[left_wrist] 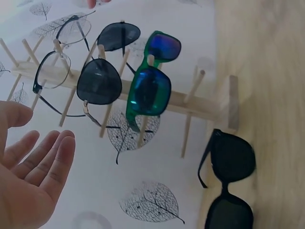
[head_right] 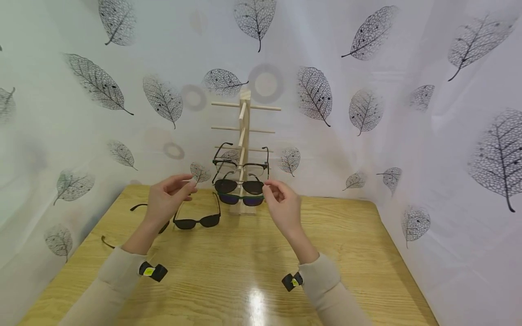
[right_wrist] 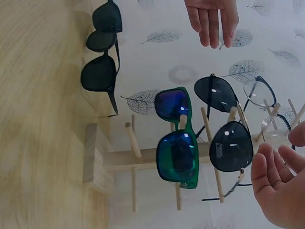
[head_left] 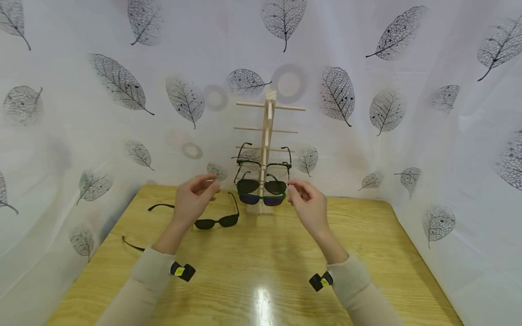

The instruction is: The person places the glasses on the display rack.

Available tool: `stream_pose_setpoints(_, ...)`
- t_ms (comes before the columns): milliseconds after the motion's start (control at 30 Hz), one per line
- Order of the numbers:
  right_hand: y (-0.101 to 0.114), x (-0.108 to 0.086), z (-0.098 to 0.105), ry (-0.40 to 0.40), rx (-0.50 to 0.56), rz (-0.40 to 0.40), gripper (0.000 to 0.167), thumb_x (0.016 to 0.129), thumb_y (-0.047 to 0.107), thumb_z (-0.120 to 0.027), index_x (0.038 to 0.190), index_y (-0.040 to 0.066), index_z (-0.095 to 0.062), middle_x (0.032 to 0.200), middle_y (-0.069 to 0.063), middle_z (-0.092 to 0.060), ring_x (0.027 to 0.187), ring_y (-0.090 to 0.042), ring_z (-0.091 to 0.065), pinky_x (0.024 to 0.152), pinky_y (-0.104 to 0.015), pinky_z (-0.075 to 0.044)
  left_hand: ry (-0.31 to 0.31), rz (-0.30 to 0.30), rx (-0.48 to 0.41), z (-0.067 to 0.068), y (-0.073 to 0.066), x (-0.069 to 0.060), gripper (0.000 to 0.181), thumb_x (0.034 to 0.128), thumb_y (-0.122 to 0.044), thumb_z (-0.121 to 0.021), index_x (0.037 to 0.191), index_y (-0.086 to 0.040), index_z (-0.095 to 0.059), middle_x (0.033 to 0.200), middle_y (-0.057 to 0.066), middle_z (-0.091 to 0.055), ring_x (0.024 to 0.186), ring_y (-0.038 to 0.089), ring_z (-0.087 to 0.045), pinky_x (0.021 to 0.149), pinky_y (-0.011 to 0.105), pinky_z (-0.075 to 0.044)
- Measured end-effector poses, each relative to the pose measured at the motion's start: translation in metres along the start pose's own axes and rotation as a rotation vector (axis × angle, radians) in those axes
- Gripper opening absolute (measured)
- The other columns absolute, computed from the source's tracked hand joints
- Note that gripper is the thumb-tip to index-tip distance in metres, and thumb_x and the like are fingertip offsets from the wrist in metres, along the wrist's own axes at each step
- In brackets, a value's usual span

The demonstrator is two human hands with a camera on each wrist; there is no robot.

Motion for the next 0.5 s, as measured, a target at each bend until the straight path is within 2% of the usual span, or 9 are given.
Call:
stream_pose_setpoints(100, -0.003, -0.005, -0.009, 0.024, 0.014, -0.001, 0.023, 0.103, 0.015, -0.069, 0.119, -0.001, -0.075, 0.082, -0.002, -0.071, 0.069, -0.008, -0.066, 0.060, -0.021, -0.054, -0.005, 0.008, 0.004, 0.006, 0.006, -0.006, 0.031, 0.1019, -0.012, -0.071, 0.130, 0.002, -0.070, 0.114, 0.034, -0.073, 0.083, -0.006, -0.073, 0.074, 0.021, -0.063)
stream_pose_setpoints(300, -0.007, -0.018, -0.032, 0.076, 0.034, 0.001, 0.020, 0.102, 0.012, -0.070, 0.118, 0.001, -0.076, 0.089, -0.024, -0.072, 0.070, -0.007, -0.066, 0.062, -0.019, -0.053, -0.013, 0.025, 0.021, 0.016, 0.017, -0.016, 0.031, 0.1018, -0.012, -0.071, 0.129, 0.003, -0.071, 0.111, 0.033, -0.074, 0.082, -0.005, -0.073, 0.074, 0.019, -0.062)
stream_pose_setpoints(500, -0.017, -0.029, -0.060, 0.119, 0.027, 0.007, 0.018, 0.102, 0.012, -0.071, 0.116, 0.002, -0.077, 0.087, -0.019, -0.073, 0.069, -0.011, -0.066, 0.060, -0.019, -0.051, -0.015, 0.032, 0.032, 0.023, 0.027, -0.024, 0.030, 0.1005, -0.010, -0.073, 0.126, 0.005, -0.072, 0.109, 0.034, -0.074, 0.080, -0.004, -0.073, 0.073, 0.021, -0.063)
Point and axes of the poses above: each hand's wrist, its own x-axis towards the middle knuckle, its own z-axis out of the back of the hand, y = z × x, the point moved 10 cm from there along x, towards the middle knuckle
